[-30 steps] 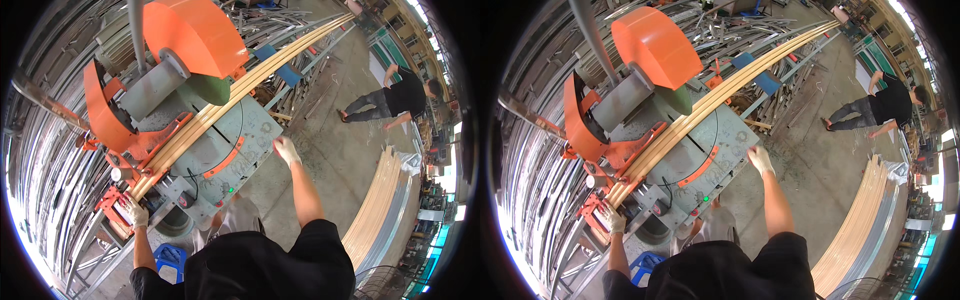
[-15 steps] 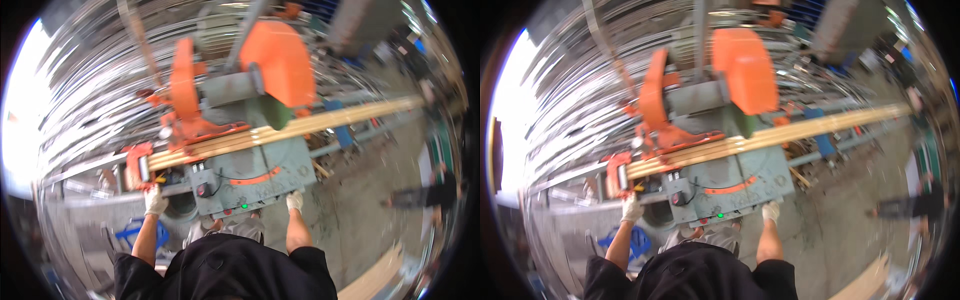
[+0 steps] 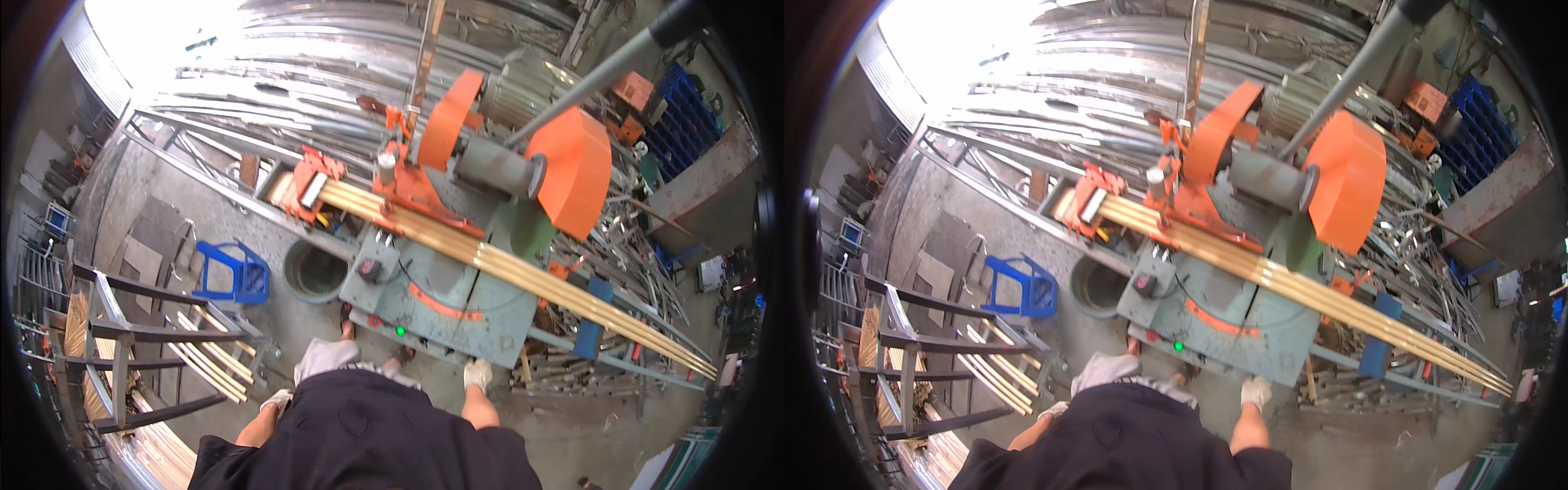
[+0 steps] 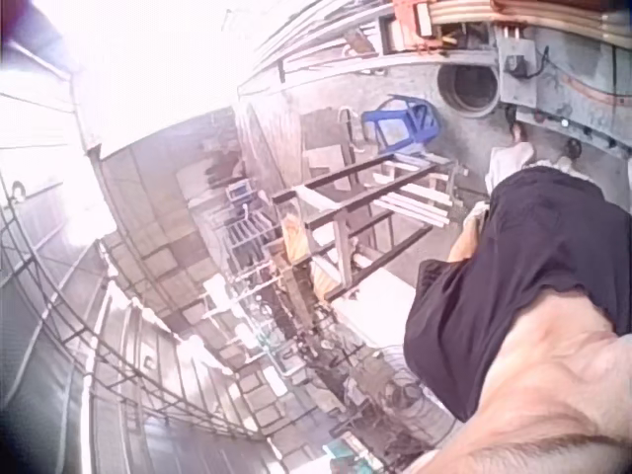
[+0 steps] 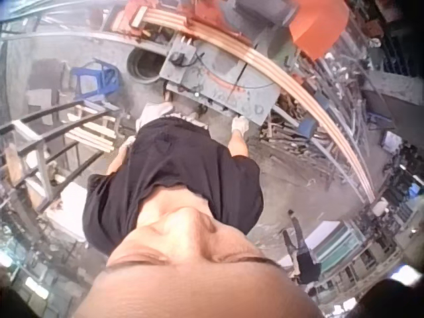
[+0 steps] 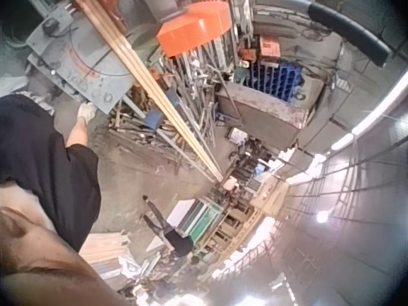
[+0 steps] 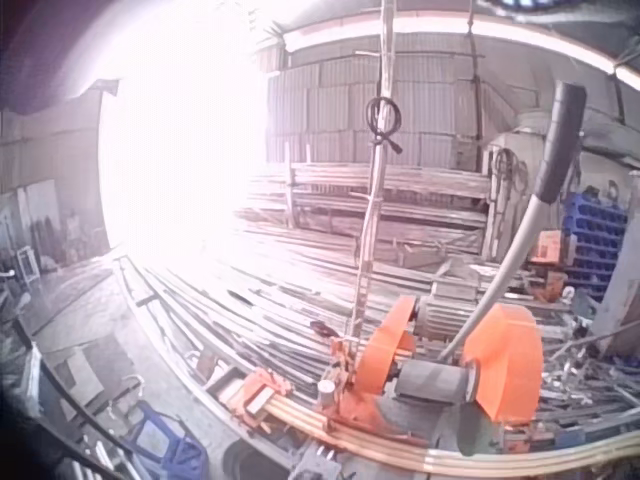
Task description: The person places several metal tubes onto a miter saw, pulls a lever down to cut the tubes while sparks are visible, and then moves the cut pieces into a bin and onto a rack.
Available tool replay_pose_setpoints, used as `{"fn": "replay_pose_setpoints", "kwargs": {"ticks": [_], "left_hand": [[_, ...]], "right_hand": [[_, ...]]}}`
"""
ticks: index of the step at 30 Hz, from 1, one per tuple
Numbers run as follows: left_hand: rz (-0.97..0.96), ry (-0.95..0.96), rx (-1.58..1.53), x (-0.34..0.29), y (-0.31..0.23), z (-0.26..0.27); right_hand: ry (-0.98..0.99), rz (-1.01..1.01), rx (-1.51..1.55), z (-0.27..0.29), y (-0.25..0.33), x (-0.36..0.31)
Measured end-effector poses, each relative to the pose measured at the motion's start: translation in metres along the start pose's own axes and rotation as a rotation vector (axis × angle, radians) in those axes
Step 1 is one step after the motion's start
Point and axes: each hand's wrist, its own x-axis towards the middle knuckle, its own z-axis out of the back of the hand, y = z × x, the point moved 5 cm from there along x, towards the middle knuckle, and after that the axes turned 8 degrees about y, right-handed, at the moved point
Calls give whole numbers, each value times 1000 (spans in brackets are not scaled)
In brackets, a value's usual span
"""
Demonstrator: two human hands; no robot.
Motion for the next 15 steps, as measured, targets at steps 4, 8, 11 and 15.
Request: {"fn": "replay_pose_setpoints", "kwargs": {"ticks": [4,8,11,15], "left_hand": [[-163,31,-387,-11,42,-23],[-155,35,-31,15,-37,-15],[-142,-80,4,9,-20,41],[-198,-123,55,25,-30,81]], "right_hand": [[-54,-193,217,-29,12,5],[-144,-393,684,-86,-102,79],[379,-294,787,-95,-59,62],[694,-161,833,59,-26,4]]}}
